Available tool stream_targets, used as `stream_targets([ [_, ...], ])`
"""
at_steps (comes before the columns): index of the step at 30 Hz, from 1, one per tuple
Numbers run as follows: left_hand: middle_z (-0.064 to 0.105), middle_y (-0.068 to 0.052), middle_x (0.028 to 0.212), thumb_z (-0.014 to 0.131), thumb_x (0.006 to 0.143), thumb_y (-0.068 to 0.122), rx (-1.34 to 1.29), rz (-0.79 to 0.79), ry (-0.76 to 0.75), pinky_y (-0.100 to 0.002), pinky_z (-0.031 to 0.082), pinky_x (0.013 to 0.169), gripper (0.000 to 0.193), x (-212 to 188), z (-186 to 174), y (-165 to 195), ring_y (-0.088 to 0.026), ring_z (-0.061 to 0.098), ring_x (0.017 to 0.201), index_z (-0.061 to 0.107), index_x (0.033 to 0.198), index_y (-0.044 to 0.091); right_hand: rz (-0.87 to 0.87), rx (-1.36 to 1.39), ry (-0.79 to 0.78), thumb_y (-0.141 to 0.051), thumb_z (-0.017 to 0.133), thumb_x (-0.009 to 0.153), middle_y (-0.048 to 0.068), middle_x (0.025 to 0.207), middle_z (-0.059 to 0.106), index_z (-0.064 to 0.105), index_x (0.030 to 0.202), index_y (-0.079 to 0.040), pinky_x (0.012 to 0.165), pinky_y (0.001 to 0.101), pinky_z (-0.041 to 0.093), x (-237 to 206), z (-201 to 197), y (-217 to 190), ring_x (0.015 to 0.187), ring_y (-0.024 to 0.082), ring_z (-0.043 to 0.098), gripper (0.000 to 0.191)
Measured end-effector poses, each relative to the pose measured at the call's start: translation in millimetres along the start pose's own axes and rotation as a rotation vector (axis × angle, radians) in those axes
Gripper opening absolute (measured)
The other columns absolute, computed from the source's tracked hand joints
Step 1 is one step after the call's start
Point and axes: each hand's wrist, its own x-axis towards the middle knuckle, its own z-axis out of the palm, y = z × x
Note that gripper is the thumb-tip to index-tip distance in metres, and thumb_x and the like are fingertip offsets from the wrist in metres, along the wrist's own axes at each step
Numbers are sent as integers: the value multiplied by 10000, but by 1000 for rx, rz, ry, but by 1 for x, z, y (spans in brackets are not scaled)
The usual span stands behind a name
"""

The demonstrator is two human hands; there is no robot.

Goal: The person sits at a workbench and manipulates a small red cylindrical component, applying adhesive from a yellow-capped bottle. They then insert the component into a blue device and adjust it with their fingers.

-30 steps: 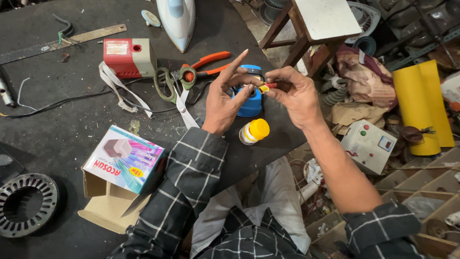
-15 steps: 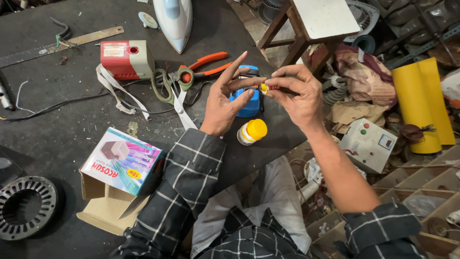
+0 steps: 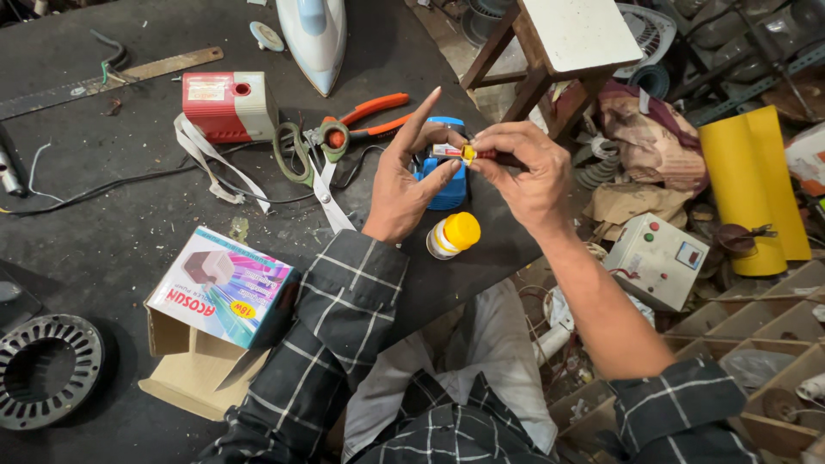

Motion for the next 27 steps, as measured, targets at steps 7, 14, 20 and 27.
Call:
stream_targets([
  [7, 700, -66, 1174, 735, 941, -48, 0, -11, 10, -319, 497, 1113, 817, 0, -1, 0, -145, 653, 1126, 340, 1645, 79, 59, 110, 9, 11, 793, 948, 107, 1222, 662, 728, 1169, 13, 941, 260, 612, -1, 5, 5, 1050, 151, 701, 230],
  [14, 716, -77, 1218, 740, 938, -35, -5, 3, -4, -343, 470, 1169, 811, 0, 0, -2, -156, 660, 1191, 346, 1638, 79, -20, -34, 47, -64, 846, 918, 92, 1123, 714, 748, 1132, -1, 878, 273, 586, -3, 2, 11, 993, 145, 708, 244],
  [20, 745, -90, 1210, 747, 958, 7, -8, -24, 7, -357, 472, 1163, 748, -2, -1, -3, -150, 674, 1188, 398, 1615, 76, 80, 104, 68, -90, 851, 916, 85, 1081, 725, 752, 1141, -6, 862, 249, 576, -9, 5, 20, 960, 130, 705, 260],
  [27, 774, -74, 1088, 796, 939, 35, 55, -29, 74, -337, 445, 1165, 695, -3, -2, -3, -130, 682, 1125, 490, 1562, 75, 98, 211, 40, -53, 833, 921, 75, 1070, 729, 752, 1157, -4, 854, 239, 565, -15, 8, 24, 966, 121, 697, 254],
])
